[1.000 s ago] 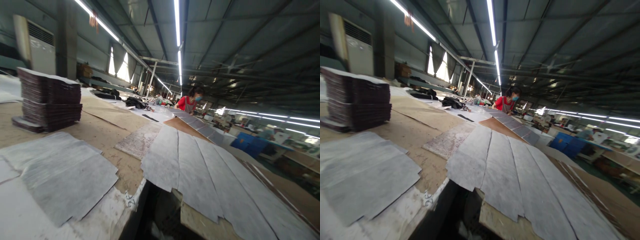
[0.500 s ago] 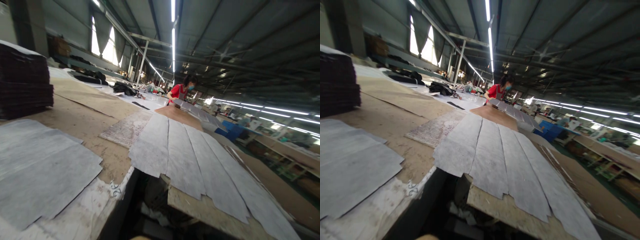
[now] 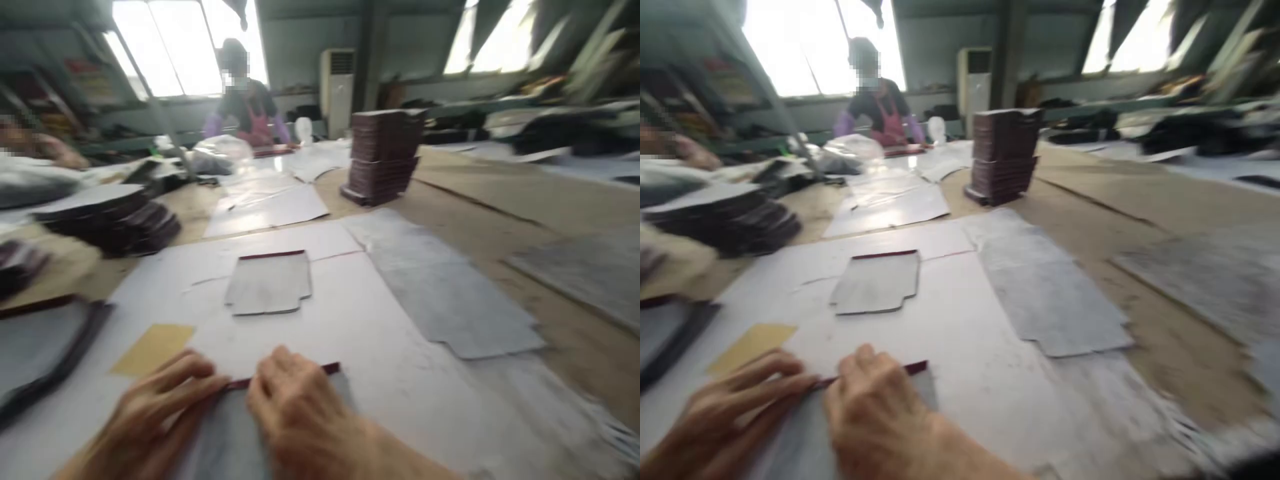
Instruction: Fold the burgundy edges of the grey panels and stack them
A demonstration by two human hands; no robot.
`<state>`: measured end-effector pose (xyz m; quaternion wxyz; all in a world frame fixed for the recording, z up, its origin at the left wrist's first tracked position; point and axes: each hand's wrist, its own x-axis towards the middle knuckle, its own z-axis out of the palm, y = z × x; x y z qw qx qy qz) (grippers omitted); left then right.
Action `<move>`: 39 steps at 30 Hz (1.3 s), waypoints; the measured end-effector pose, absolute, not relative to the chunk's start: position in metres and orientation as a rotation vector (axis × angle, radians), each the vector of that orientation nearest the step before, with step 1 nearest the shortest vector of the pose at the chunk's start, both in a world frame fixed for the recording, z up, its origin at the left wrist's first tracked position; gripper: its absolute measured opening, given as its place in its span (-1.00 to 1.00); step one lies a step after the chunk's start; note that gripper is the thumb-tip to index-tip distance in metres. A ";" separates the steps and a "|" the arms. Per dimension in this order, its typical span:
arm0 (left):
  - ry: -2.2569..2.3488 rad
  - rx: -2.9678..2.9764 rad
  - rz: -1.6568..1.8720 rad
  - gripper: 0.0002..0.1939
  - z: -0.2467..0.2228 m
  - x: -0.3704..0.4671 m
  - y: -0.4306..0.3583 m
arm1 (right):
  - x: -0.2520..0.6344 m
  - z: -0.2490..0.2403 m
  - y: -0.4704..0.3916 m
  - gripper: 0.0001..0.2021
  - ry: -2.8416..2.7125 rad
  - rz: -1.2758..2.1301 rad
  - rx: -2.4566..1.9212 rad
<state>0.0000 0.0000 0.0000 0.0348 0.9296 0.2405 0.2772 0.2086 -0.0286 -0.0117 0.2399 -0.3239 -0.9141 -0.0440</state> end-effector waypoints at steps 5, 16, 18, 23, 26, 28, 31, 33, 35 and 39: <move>0.820 2.707 0.751 -0.64 0.001 -0.015 -0.006 | 0.208 -0.016 -0.020 -0.74 -2.374 0.038 -0.839; 0.745 2.877 0.744 -0.71 0.004 -0.011 -0.004 | 0.211 -0.012 -0.022 -0.62 -2.439 -0.023 -0.817; 0.722 2.958 0.726 -0.73 0.004 -0.009 -0.005 | 0.211 -0.012 -0.023 -0.61 -2.461 -0.019 -0.821; 0.686 3.036 0.699 -0.73 0.007 -0.007 -0.005 | 0.210 -0.011 -0.022 -0.58 -2.527 0.048 -0.889; 0.711 2.898 0.733 -0.67 0.008 -0.013 -0.003 | 0.210 -0.010 -0.021 -0.56 -2.536 0.058 -0.901; 0.748 2.807 0.837 -0.64 0.010 -0.016 -0.002 | 0.210 -0.011 -0.021 -0.56 -2.536 0.064 -0.900; 0.780 2.679 0.898 -0.68 0.013 -0.018 -0.006 | 0.210 -0.011 -0.020 -0.55 -2.522 0.087 -0.893; 0.787 2.633 0.797 -0.72 0.014 -0.018 -0.010 | 0.210 -0.010 -0.018 -0.54 -2.529 0.120 -0.892; 0.785 2.629 0.688 -0.75 0.014 -0.018 -0.012 | 0.209 -0.008 -0.016 -0.52 -2.553 0.163 -0.910; 0.797 2.648 0.597 -0.78 0.012 -0.018 -0.010 | 0.204 -0.003 -0.012 -0.50 -2.592 0.269 -0.970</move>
